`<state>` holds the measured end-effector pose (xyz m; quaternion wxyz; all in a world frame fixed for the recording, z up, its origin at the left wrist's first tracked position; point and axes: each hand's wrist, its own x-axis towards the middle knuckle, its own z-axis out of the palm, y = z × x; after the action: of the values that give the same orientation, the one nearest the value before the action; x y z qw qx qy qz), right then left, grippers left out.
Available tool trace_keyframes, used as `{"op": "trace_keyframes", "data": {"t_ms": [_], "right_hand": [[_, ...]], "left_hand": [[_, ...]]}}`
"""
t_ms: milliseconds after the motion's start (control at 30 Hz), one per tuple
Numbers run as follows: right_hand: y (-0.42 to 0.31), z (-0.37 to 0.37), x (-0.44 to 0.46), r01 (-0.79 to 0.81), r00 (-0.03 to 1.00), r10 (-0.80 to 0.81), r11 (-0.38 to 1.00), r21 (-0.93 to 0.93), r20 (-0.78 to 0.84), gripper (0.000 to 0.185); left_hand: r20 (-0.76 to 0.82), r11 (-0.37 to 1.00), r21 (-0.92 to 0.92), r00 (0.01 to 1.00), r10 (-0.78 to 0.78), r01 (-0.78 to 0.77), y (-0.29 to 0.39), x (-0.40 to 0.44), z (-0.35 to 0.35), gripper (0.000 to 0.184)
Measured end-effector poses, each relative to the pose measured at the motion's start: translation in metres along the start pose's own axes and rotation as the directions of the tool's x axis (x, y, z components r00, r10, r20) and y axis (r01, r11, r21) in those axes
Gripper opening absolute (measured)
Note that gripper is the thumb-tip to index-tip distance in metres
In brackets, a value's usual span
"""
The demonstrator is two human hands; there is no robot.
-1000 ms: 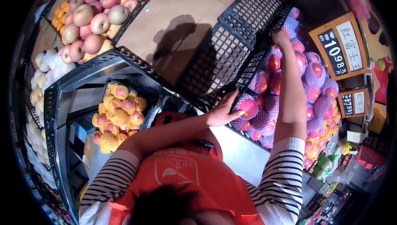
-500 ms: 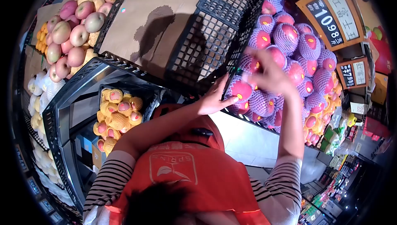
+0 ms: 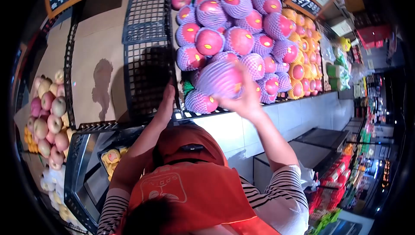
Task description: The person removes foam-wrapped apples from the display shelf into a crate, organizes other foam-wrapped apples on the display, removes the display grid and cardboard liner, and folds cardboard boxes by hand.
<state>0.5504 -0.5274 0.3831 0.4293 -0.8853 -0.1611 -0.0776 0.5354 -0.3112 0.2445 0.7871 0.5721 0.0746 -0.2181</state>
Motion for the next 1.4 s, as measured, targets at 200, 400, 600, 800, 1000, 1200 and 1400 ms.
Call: {"op": "trace_keyframes", "data": {"t_ms": [200,400,600,800,1000,1200,1400], "right_hand": [[0.091,-0.084,-0.035,-0.391,0.637,0.297,0.92,0.033,-0.711,0.073],[0.127,-0.081,-0.041,-0.344,0.585,0.188,0.939,-0.031,-0.789,0.073],[0.158,-0.081,-0.038,-0.365,0.681,0.074,0.897,-0.25,-0.728,0.083],[0.157,-0.079,-0.041,-0.347,0.723,0.021,0.875,-0.336,-0.691,0.096],[0.157,-0.084,-0.049,-0.319,0.708,0.107,0.931,-0.181,-0.698,0.095],[0.147,-0.093,-0.059,-0.311,0.723,0.168,0.945,-0.099,-0.67,0.085],[0.142,-0.1,-0.063,-0.252,0.687,0.144,0.966,-0.048,-0.713,0.068]], "left_hand": [[-0.113,0.984,0.159,0.989,0.1,-0.081,0.01,0.013,-0.012,0.073],[-0.188,0.981,0.16,0.972,0.141,-0.111,0.038,0.023,-0.017,0.072],[-0.243,0.968,0.162,0.943,0.227,-0.191,0.057,0.043,-0.029,0.072],[-0.298,0.947,0.28,0.923,0.243,-0.159,0.095,0.089,-0.035,0.081],[-0.183,0.797,0.584,0.932,0.313,-0.153,0.137,0.167,-0.036,0.095],[-0.281,0.339,0.93,0.866,0.413,0.141,0.159,0.203,-0.023,0.065],[-0.244,0.203,0.966,0.84,0.484,0.163,0.161,0.214,-0.018,0.039]]}}
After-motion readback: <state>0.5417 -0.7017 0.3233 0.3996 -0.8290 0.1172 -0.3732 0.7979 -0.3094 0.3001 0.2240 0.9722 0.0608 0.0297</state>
